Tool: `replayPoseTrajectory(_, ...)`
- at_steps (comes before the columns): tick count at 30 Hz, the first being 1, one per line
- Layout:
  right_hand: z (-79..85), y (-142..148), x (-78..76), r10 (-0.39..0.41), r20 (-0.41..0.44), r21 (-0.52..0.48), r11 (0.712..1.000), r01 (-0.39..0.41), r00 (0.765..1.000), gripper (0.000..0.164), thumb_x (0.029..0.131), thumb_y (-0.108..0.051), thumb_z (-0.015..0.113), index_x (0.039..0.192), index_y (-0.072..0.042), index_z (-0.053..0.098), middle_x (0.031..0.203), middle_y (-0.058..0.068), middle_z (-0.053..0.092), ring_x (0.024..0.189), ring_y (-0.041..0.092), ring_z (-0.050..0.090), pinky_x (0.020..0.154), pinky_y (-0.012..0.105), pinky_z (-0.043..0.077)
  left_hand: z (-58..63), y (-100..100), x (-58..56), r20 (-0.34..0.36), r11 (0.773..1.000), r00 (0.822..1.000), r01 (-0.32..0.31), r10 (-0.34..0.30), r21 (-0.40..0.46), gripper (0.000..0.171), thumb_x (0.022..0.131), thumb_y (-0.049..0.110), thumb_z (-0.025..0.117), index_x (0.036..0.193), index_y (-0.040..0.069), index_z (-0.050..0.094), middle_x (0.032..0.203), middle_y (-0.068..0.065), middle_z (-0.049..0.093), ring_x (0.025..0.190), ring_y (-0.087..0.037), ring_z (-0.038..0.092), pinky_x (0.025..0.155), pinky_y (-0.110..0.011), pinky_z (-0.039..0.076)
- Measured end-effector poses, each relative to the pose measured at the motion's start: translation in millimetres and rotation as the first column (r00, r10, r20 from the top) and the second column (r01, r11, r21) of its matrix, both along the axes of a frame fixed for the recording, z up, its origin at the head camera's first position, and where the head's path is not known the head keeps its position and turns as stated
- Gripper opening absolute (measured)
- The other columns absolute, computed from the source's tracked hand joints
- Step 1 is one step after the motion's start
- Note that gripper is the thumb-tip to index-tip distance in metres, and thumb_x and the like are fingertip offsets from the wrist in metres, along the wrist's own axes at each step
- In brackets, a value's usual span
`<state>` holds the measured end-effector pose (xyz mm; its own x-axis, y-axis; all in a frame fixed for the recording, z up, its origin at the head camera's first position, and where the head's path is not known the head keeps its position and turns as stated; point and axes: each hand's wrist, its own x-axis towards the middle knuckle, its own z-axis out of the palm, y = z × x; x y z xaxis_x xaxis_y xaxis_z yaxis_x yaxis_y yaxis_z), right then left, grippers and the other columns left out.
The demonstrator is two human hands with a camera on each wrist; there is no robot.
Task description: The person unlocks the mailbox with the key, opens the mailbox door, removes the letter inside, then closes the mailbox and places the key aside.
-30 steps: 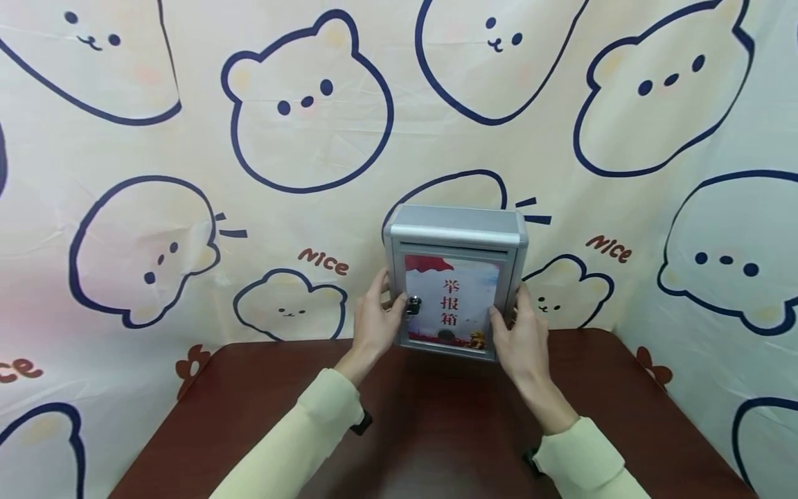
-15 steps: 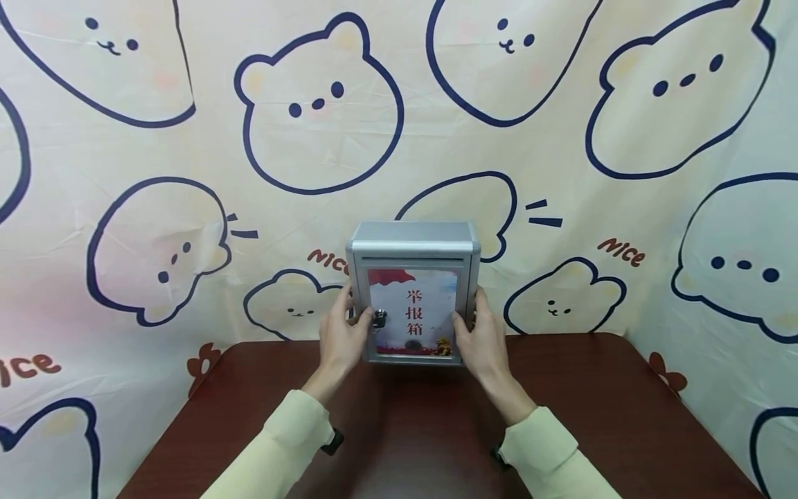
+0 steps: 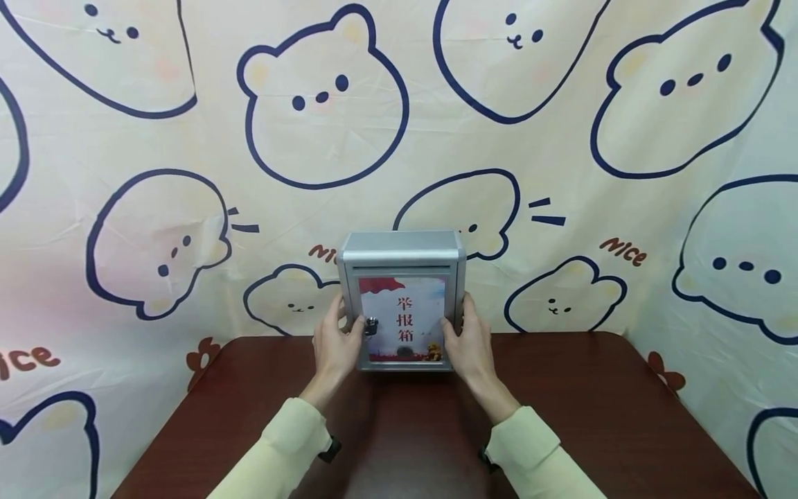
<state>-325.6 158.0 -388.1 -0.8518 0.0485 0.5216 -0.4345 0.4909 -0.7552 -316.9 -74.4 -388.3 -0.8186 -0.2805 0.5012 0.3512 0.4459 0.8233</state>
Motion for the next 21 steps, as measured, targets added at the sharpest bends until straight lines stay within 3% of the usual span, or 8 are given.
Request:
replayPoseTrajectory(8, -12.5, -2.0, 0.4, -0.024, 0.057, 0.000, 1.000, 0.024, 0.998, 0.059, 0.099, -0.009, 0.065, 0.152, -0.005, 0.040, 0.132, 0.031, 0.062, 0.115, 0.044, 0.066, 0.084, 0.054, 0.060, -16.2, 1.9, 1.5, 0.007, 0.999, 0.999, -0.038, 0.038, 0.000, 0.055, 0.096, 0.013, 0.071, 0.148, 0.019, 0.053, 0.131, -0.019, 0.068, 0.102, -0.036, 0.073, 0.087, -0.055, 0.059)
replayPoseTrajectory(14, -16.2, -3.0, -2.0, -0.018, 0.068, -0.002, 1.000, 0.018, 0.998, 0.060, 0.099, -0.011, 0.065, 0.153, -0.005, 0.040, 0.134, 0.031, 0.061, 0.116, 0.043, 0.066, 0.085, 0.054, 0.059, -21.2, 2.0, 2.7, 0.004, 0.998, 0.998, -0.060, 0.060, 0.001, 0.056, 0.096, 0.015, 0.071, 0.149, 0.016, 0.052, 0.132, -0.020, 0.067, 0.101, -0.036, 0.073, 0.088, -0.056, 0.058)
replayPoseTrajectory(21, -21.9, -4.6, -5.6, -0.008, 0.084, 0.001, 1.000, 0.008, 0.996, 0.060, 0.100, -0.010, 0.065, 0.154, -0.004, 0.039, 0.133, 0.031, 0.061, 0.115, 0.043, 0.067, 0.086, 0.054, 0.059, -30.7, 1.3, 1.0, -0.005, 0.995, 0.996, -0.094, 0.094, -0.014, 0.057, 0.097, 0.014, 0.071, 0.150, 0.019, 0.052, 0.126, -0.013, 0.071, 0.099, -0.031, 0.075, 0.087, -0.055, 0.056)
